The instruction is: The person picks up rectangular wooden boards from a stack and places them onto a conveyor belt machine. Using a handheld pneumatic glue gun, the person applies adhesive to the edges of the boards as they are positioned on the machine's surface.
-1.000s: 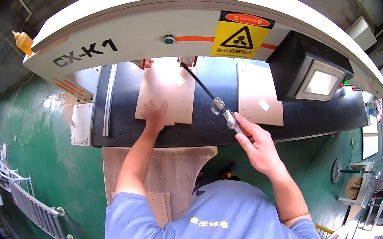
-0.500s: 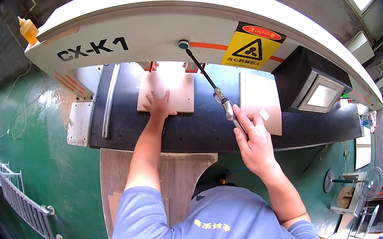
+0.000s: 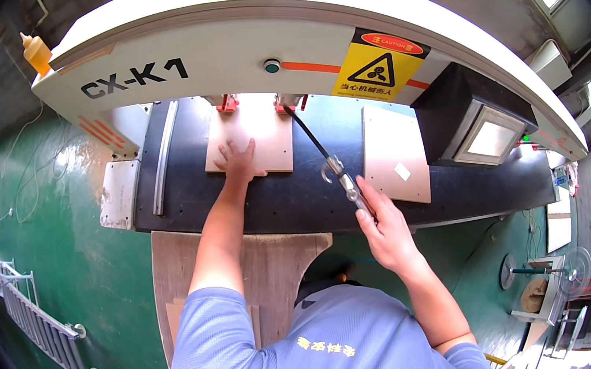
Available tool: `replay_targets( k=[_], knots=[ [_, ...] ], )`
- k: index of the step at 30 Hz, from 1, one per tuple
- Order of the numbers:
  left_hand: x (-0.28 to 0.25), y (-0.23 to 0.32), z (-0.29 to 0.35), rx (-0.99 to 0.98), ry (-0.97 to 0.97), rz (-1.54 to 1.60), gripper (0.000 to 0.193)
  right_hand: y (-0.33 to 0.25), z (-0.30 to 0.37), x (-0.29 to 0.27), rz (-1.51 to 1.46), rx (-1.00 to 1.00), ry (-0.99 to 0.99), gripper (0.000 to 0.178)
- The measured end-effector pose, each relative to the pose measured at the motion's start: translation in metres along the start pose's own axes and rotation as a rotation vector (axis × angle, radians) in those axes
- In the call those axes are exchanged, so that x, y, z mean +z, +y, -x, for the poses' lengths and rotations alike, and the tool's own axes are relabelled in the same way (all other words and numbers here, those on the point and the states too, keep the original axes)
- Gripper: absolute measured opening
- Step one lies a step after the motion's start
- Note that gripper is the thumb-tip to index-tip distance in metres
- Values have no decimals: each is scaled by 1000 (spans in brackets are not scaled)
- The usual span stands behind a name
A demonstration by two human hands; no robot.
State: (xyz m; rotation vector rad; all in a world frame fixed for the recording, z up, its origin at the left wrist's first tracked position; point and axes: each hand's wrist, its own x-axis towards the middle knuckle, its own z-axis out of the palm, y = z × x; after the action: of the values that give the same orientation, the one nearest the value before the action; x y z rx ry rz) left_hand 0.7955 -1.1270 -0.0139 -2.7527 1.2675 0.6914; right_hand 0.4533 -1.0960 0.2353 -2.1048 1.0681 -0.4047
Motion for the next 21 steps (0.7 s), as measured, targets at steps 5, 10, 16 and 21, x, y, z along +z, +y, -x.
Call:
replay_targets(
  k=[5,10,16,21],
  knots=[
    [1,3,0,6,5,-7,116,68,42,2,-111,234,-101,46],
    [2,1,0,3,1,1,116,95,85,-6,-60,509,-97,44],
    [14,11,4,49,91,11,118,125,119,-39,-175,553,5,44],
    [99,21,-24,373,556,37,115,145,127,-50,-208,502,36,44]
  ],
)
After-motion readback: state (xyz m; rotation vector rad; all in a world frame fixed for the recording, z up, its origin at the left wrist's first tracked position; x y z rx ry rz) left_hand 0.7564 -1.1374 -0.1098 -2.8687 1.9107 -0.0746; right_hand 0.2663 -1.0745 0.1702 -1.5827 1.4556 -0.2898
